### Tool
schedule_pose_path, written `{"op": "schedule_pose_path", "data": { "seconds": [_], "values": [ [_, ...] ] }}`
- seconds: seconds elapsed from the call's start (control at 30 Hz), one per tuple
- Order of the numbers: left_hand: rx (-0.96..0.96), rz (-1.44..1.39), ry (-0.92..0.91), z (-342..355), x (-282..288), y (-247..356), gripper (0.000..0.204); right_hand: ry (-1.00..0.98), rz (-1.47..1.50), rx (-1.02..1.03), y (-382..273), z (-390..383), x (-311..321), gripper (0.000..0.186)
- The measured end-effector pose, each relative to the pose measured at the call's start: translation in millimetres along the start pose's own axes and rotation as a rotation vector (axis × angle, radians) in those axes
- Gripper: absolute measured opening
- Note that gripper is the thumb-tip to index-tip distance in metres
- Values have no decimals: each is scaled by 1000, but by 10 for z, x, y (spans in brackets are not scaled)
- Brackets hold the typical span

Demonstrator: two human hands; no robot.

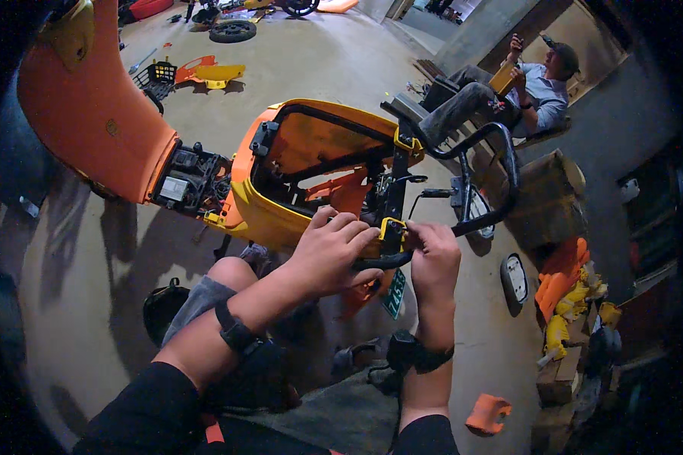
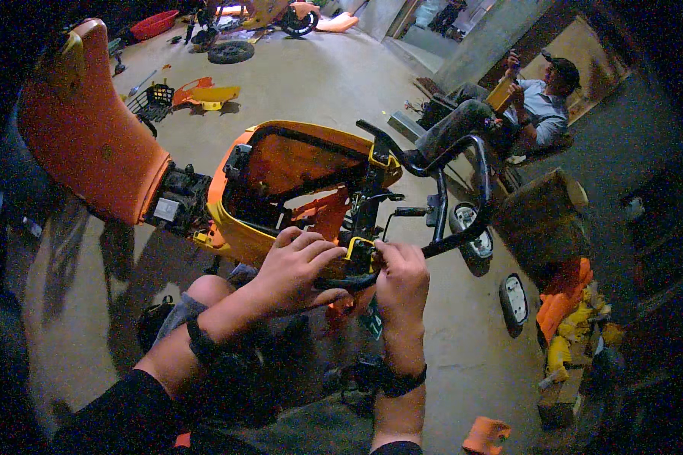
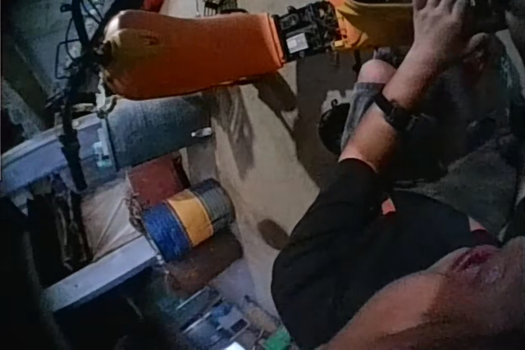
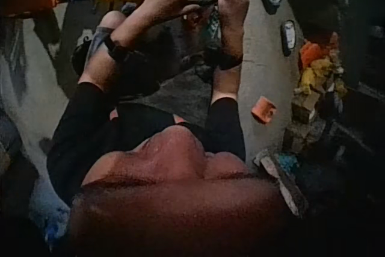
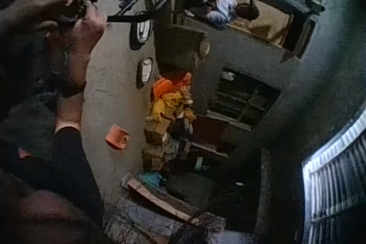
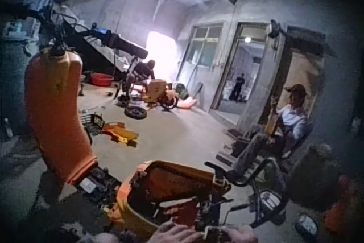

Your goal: The recorder is repairing the front panel, wiring, and mirrors of a yellow electric scooter in a workshop.

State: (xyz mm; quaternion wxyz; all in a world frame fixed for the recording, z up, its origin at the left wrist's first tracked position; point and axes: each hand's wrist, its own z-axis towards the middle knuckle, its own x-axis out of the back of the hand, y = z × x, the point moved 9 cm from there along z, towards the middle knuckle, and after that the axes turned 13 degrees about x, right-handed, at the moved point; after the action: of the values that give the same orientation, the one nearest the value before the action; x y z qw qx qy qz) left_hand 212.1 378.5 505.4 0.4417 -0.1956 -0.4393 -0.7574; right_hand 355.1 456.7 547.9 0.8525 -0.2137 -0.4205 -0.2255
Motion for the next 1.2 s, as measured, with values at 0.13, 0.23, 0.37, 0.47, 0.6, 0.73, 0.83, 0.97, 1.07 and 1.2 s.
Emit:
{"op": "schedule_pose_path", "data": {
  "seconds": [0.13, 0.23, 0.37, 0.47, 0.6, 0.73, 0.83, 0.97, 1.07, 1.2],
  "values": [
    [14, 11, -23, -13, -14, -28, 66, -12, -7, 43, -62, 44, -9, 31],
    [21, 11, -38, 1, -35, -21, 66, -5, 83, 16, -61, 48, -48, 31],
    [10, 6, -20, -12, -17, -47, 66, -44, -39, 5, -160, 125, -50, 24],
    [6, -3, 3, -12, 20, -4, 65, -59, -59, 19, -179, 103, -73, 26],
    [2, 34, -33, -5, -34, -30, 66, -50, -89, 17, -179, 73, -151, 25],
    [-4, 45, -28, -7, -53, -45, 66, -41, -126, 22, -193, 66, -170, 26],
    [-11, 67, -33, -8, -30, -20, 66, -60, -111, 47, -191, 43, -192, 28],
    [-2, 77, -51, 5, -39, -20, 66, -25, -151, 40, -259, 74, -154, 27],
    [-4, 75, -61, 2, -18, 21, 63, 14, -153, -3, -258, 2, -139, 24],
    [10, 75, -39, 12, 31, 31, 63, 9, -60, -88, -103, -3, -125, 19]
  ]
}}
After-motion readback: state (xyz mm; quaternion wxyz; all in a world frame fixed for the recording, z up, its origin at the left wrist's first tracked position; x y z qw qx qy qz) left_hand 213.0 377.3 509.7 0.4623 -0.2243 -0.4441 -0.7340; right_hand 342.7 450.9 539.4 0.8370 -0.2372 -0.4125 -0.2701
